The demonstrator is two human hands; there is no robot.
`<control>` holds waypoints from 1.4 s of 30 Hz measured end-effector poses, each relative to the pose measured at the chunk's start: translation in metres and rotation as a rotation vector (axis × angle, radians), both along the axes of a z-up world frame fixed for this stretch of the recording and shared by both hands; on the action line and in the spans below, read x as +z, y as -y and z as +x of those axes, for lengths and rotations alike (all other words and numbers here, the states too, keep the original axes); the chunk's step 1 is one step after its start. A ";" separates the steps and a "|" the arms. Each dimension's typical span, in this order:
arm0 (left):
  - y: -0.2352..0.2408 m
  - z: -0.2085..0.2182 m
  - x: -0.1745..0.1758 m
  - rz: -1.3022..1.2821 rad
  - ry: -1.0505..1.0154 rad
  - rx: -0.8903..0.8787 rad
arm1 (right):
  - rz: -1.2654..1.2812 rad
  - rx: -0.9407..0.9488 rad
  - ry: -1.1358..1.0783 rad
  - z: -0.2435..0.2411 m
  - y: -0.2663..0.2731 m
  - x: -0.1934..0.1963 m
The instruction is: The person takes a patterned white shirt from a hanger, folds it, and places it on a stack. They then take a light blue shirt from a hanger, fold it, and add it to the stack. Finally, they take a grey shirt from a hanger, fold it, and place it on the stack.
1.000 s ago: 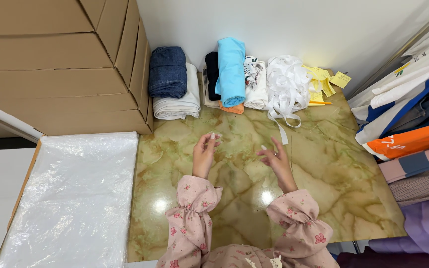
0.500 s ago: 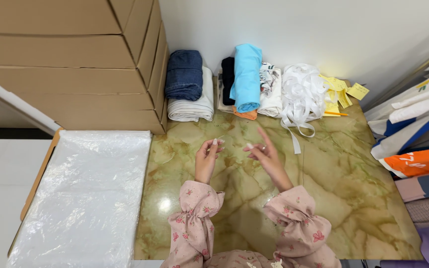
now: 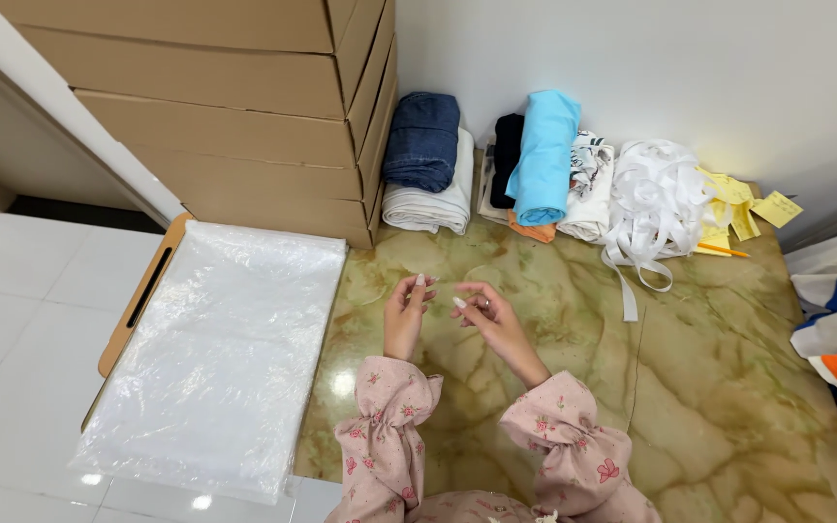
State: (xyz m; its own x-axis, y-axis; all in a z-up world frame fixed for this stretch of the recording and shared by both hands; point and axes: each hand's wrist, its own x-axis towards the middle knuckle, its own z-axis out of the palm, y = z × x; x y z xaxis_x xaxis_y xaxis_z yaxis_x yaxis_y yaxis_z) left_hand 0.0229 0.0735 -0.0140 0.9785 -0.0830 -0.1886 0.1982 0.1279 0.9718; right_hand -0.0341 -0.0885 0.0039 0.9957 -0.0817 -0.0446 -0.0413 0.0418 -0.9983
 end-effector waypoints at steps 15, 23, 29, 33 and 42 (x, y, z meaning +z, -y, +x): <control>0.057 -0.038 -0.042 -0.075 -0.142 -0.187 | 0.003 -0.445 0.028 -0.079 0.062 -0.036; 0.162 -0.092 -0.060 -0.080 -0.034 -0.583 | -0.043 -0.914 -0.046 -0.225 0.138 -0.023; 0.212 -0.179 -0.065 -0.142 -0.053 -0.785 | -0.092 -1.062 -0.035 -0.331 0.170 -0.022; 0.221 -0.238 -0.077 -0.118 -0.097 -0.862 | -0.129 -1.061 -0.016 -0.377 0.165 -0.011; 0.200 -0.368 -0.011 -0.241 -0.264 -0.669 | -0.210 -1.138 0.068 -0.505 0.135 0.003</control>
State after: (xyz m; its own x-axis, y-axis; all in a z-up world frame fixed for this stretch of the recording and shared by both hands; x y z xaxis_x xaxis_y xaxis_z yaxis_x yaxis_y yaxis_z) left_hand -0.3450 -0.1263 -0.0248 0.6298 -0.7117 -0.3112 0.5302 0.1011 0.8418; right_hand -0.5389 -0.2239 0.0070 0.3412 -0.9314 0.1266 -0.0323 -0.1463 -0.9887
